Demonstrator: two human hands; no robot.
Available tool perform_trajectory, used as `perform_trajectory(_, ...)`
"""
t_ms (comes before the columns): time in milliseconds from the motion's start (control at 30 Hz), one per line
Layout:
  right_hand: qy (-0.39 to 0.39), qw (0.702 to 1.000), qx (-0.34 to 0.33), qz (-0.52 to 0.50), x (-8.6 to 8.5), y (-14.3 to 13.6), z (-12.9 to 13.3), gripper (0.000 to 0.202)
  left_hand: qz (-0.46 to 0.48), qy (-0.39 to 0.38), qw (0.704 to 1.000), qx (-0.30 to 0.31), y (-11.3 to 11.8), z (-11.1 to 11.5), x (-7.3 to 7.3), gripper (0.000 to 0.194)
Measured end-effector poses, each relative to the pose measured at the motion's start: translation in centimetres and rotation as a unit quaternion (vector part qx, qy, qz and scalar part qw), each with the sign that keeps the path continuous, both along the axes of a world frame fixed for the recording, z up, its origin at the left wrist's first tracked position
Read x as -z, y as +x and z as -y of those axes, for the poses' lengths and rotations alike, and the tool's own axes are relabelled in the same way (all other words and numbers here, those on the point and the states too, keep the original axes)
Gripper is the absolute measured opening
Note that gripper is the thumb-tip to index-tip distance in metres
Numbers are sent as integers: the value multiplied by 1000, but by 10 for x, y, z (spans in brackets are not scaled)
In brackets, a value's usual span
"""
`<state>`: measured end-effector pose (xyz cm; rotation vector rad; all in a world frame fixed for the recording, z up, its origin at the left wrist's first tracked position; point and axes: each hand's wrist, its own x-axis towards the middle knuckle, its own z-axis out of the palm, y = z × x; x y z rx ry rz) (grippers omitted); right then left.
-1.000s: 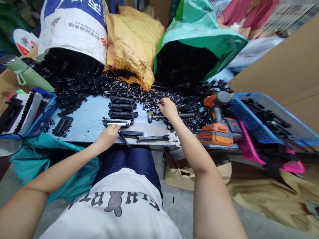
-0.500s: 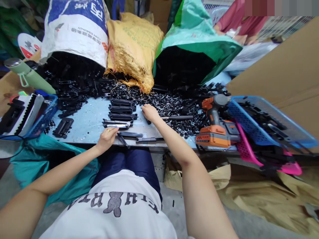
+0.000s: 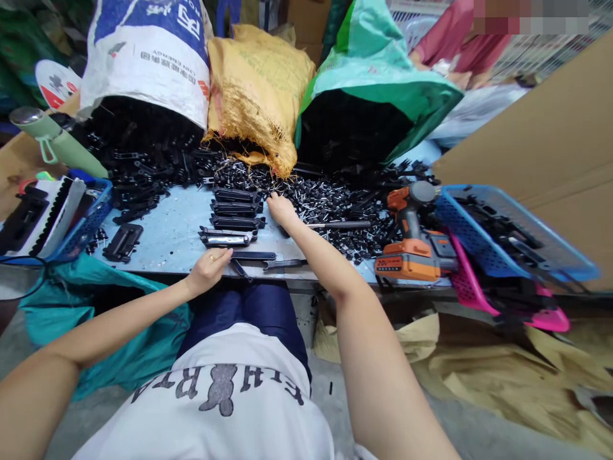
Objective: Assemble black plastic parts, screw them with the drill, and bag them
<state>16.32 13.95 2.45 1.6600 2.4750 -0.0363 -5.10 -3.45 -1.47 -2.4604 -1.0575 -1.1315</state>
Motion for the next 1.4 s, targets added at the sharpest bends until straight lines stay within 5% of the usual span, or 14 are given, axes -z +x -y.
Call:
perform_trajectory(133,7,1000,8,-14,-4,0,-2,41,9,-31,999,-10,4,-1,-2,28)
perform_trajectory(233,44,990,34,-128,-11,9,9,39,-17,-63,996,-57,8,1,-4,28)
perform_trajectory(333,44,950,47,-305,-20,29,40,34,1,-76,990,-118,12,7,-5,41)
perform_trajectory(467,-65,910,46,-406,-27,54,97,33,77,-55,983,-156,18,18,-5,47)
perform_trajectory(633,-124,925,62,-354,-20,58,128,32,110,-44,982,-146,35,28,-9,41)
perform_trajectory(833,-15,964,-91,-251,-8,51,132,33,-35,-116,990,-74,74,15,-14,39)
perform_trajectory(967,111,935,-166,-291,23,64,142,34,-144,-263,952,-66,92,-6,-8,62)
perform_trajectory(1133,172,919,-224,-274,64,85,141,51,-150,-322,933,-57,92,-13,-5,42)
perform_trajectory(1400,43,942,-254,-216,46,97,125,52,-117,-251,961,-22,87,-7,-5,45)
